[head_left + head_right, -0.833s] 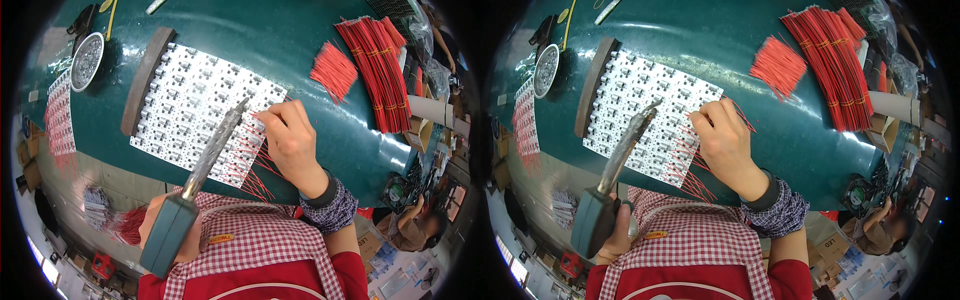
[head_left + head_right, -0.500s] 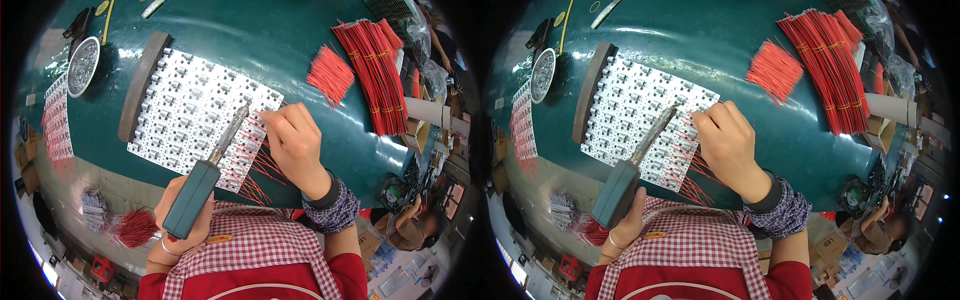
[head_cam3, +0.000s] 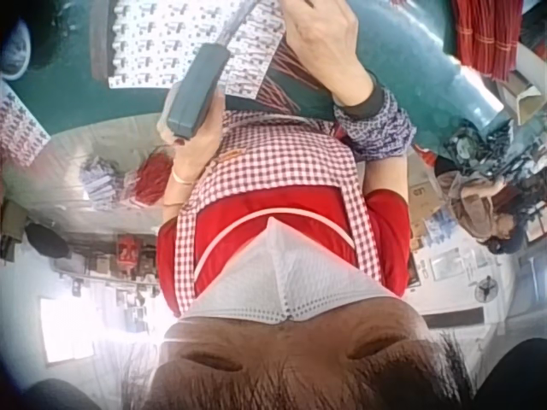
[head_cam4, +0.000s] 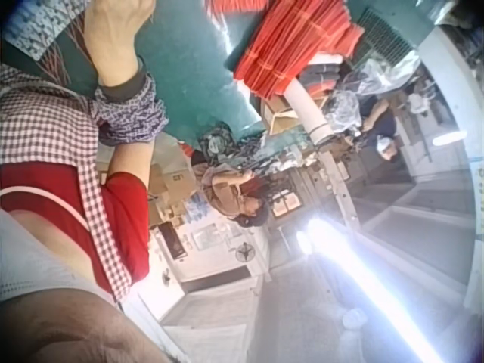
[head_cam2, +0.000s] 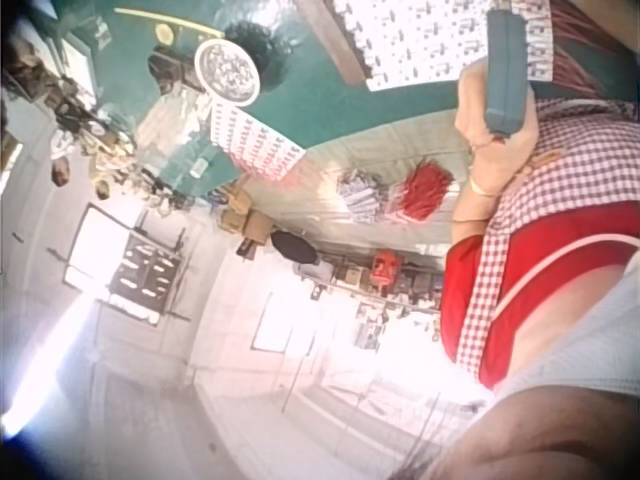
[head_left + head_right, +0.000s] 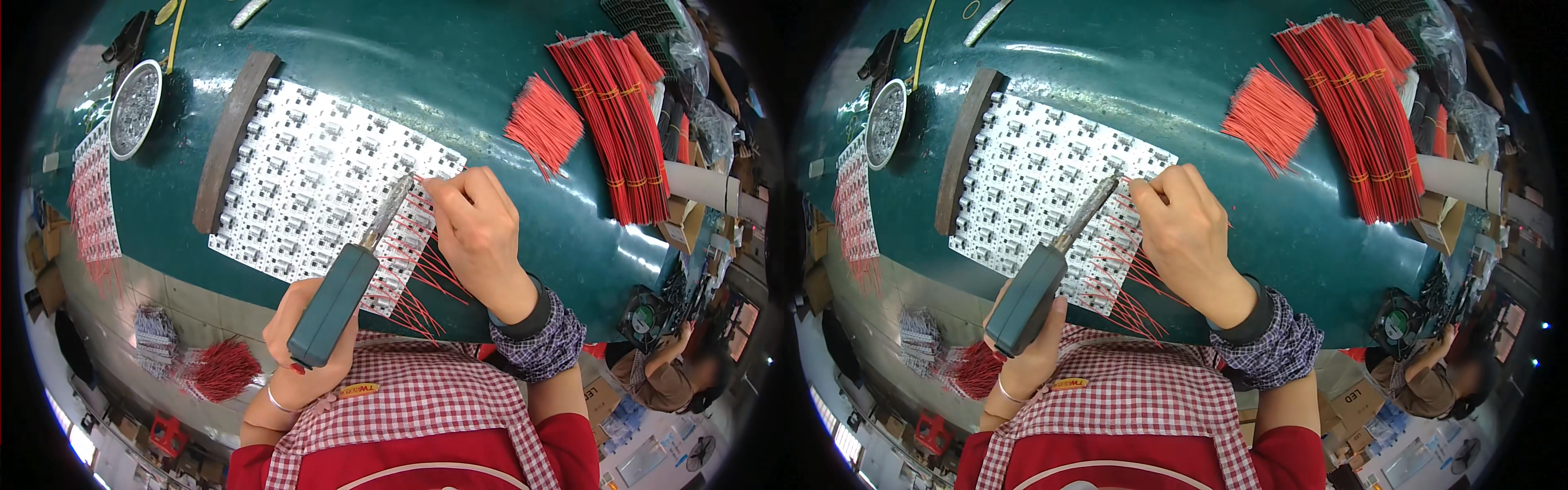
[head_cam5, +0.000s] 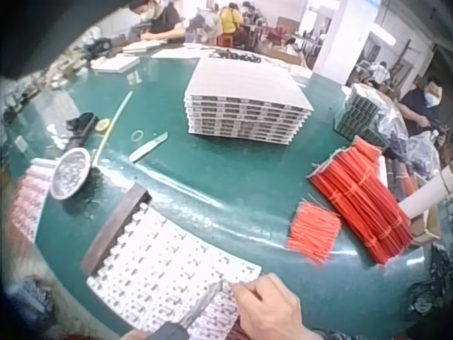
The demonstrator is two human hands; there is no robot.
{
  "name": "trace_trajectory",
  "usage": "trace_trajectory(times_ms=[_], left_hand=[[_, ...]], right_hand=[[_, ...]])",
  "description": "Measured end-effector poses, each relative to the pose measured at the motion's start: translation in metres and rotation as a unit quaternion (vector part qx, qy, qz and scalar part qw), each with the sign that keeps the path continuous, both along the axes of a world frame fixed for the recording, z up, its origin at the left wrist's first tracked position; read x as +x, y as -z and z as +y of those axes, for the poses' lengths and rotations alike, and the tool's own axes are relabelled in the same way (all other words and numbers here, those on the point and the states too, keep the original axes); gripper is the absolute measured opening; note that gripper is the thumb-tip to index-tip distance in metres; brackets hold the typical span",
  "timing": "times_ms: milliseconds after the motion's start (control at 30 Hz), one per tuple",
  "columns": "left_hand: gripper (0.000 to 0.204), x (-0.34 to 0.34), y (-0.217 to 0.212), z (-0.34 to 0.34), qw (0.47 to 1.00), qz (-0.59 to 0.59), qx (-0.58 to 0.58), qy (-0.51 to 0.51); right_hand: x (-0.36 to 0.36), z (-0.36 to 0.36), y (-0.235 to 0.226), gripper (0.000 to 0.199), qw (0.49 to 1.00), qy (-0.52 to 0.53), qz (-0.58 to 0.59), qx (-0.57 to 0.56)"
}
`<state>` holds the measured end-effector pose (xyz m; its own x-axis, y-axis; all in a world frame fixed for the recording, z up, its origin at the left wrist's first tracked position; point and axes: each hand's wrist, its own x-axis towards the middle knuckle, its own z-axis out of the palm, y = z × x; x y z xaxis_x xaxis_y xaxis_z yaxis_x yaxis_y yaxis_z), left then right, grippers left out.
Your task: The person solders red wires onto a circuit board sheet using a soldering gun, then moves the board aside, places another circuit board sheet on the table, and straightens the wires.
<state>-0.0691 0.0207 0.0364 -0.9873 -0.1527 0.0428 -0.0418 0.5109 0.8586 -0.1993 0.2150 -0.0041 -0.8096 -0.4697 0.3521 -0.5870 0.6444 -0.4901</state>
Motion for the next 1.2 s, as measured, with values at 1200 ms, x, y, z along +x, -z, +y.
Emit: trace_trajectory(times_ms=[1200], left_hand=[[0.021,0.006,0.001,0.001,1.0,0.006,-0.016,0.004]], right_hand=[[-0.004,-0.002,0.004,0.018,0.998,0.038,0.04,-0.012]])
